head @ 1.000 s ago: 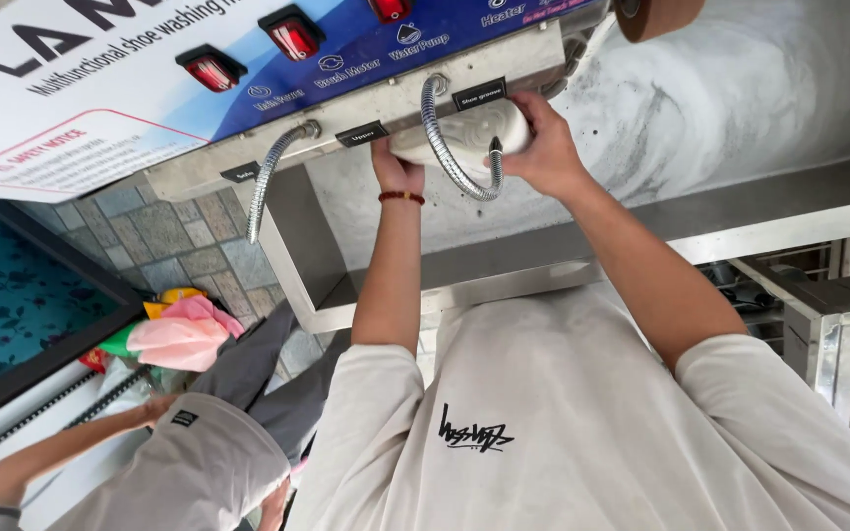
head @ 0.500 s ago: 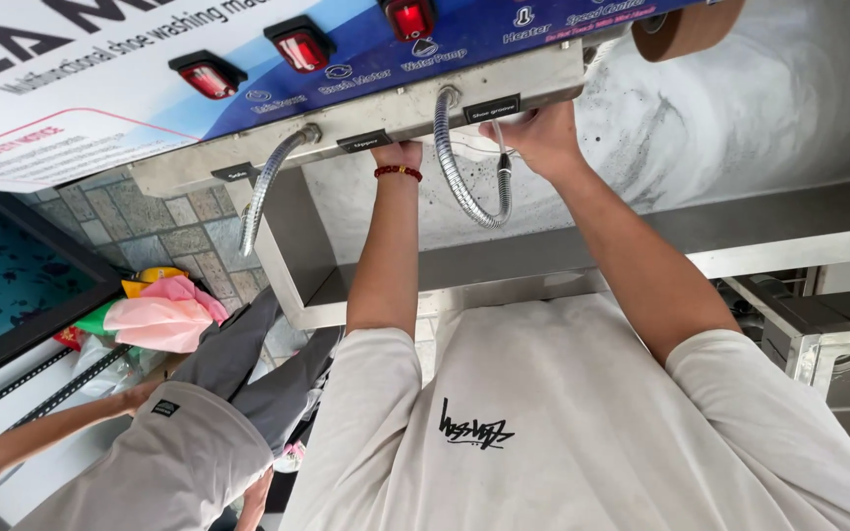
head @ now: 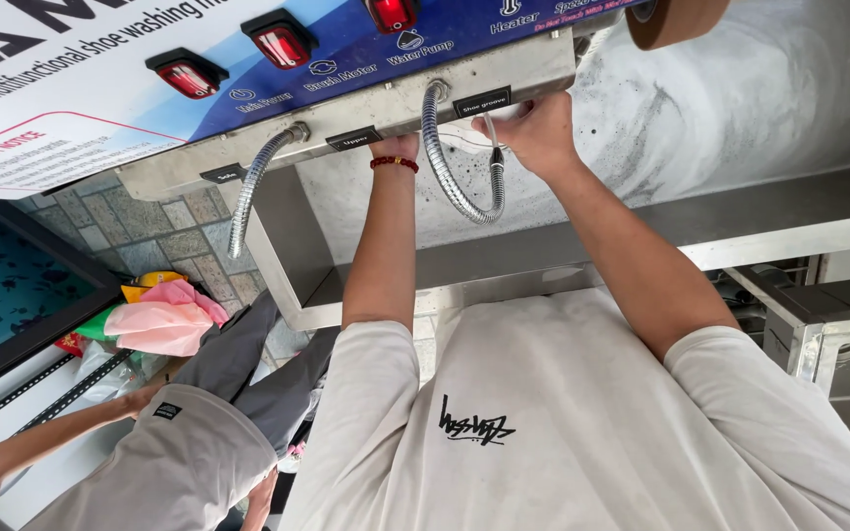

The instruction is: Washing a white sneaker using a specialized shoe washing machine.

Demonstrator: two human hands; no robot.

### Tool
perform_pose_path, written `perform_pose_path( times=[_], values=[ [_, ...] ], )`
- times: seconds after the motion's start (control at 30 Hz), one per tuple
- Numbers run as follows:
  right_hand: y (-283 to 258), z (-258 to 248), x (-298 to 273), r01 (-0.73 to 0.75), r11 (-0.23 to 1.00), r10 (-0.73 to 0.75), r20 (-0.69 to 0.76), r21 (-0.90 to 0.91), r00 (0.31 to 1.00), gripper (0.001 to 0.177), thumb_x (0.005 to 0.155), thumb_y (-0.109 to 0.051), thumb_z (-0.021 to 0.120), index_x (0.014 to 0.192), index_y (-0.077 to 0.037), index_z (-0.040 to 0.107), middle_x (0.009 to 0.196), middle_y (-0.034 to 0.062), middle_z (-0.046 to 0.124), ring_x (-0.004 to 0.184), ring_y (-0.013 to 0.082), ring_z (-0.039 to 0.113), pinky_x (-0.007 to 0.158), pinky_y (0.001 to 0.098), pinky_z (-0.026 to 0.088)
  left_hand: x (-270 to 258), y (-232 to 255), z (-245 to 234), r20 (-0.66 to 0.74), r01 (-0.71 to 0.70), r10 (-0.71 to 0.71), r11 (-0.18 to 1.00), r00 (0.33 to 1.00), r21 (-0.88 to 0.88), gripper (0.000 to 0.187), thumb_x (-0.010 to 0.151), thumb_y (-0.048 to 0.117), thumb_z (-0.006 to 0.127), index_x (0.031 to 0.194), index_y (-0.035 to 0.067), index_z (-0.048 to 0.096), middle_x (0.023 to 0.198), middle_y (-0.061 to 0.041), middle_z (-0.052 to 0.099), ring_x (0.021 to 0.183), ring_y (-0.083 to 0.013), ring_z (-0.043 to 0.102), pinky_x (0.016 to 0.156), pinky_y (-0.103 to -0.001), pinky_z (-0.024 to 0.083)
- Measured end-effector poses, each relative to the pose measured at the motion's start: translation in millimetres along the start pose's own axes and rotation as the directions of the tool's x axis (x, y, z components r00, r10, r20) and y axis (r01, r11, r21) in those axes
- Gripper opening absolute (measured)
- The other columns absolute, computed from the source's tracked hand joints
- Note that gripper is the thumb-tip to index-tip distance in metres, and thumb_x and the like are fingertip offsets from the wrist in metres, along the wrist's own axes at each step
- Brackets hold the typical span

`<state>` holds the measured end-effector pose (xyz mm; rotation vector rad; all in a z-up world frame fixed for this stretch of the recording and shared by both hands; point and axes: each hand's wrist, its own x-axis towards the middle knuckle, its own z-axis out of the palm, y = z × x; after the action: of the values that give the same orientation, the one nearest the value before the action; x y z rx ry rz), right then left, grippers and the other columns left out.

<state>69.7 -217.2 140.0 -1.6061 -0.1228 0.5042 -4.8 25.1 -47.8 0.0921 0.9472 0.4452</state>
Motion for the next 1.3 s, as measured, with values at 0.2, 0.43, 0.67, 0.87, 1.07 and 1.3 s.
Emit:
perform_pose_path(
  times=[0.2,0.43,0.67,0.87,1.07,1.3],
  values=[
    [-14,-6,-1,0.158,0.98,-0.162,-0.02,-0.12,0.987,0.031,0.077,-0.006,0.094,0.1,0.005,0.076,0.086,0.0074,0.076,0.066,0.0068,0.059,0.055,0.0233,0.047,36,-11,-18,0.124,0.084,-0.069,0.989,0.99,-0.125,0.062,0.107,0.051,0.031,0.141,0.002,0.05,0.139,-0.02,0.056,0.125,-0.0336,0.058,0.105,-0.05,0.052],
    [-13,-9,-6,0.194,0.98,-0.195,-0.017,-0.051,0.981,0.033,0.078,-0.007,0.093,0.101,0.007,0.074,0.093,0.009,0.078,0.079,0.009,0.071,0.066,0.0233,0.057,44,-10,-22,0.07,-0.009,0.012,0.999,0.998,-0.044,0.063,0.108,0.053,0.031,0.139,0.002,0.051,0.134,-0.021,0.059,0.119,-0.0343,0.062,0.098,-0.051,0.056],
    [-13,-2,-6,0.161,0.979,-0.163,-0.01,-0.126,0.987,0.033,0.077,-0.007,0.092,0.102,0.004,0.075,0.099,0.0123,0.079,0.086,0.0161,0.077,0.076,0.0287,0.063,46,-3,-33,0.047,-0.045,0.042,0.997,0.998,0.06,0.065,0.105,0.054,0.033,0.139,0.001,0.051,0.139,-0.022,0.055,0.126,-0.0359,0.056,0.103,-0.052,0.053],
    [-28,6,-10,0.107,0.989,-0.11,-0.018,-0.104,0.994,0.034,0.074,-0.005,0.09,0.103,0.003,0.074,0.098,0.0116,0.079,0.086,0.0165,0.077,0.076,0.0288,0.063,46,2,-43,-0.04,-0.077,0.079,0.996,0.996,0.054,0.062,0.105,0.05,0.039,0.139,-0.001,0.05,0.138,-0.021,0.054,0.126,-0.0342,0.055,0.106,-0.05,0.051],
    [-16,12,-7,0.107,0.986,-0.109,-0.014,-0.128,0.994,0.032,0.074,-0.005,0.092,0.1,0.002,0.076,0.094,0.0091,0.078,0.08,0.0146,0.071,0.072,0.0282,0.058,41,12,-47,-0.041,-0.074,0.076,0.996,0.996,0.042,0.055,0.107,0.042,0.044,0.139,-0.003,0.05,0.139,-0.018,0.055,0.127,-0.0321,0.055,0.109,-0.046,0.05],
    [-5,20,-2,0.146,0.986,-0.152,-0.073,-0.081,0.986,0.027,0.083,-0.01,0.092,0.101,0.001,0.076,0.095,0.0071,0.079,0.083,0.0119,0.073,0.073,0.0276,0.058,11,21,-32,-0.093,-0.008,0.021,0.991,0.995,0.131,0.046,0.107,0.034,0.045,0.139,0.001,0.051,0.142,-0.016,0.055,0.13,-0.0328,0.054,0.112,-0.05,0.048]
  ],
)
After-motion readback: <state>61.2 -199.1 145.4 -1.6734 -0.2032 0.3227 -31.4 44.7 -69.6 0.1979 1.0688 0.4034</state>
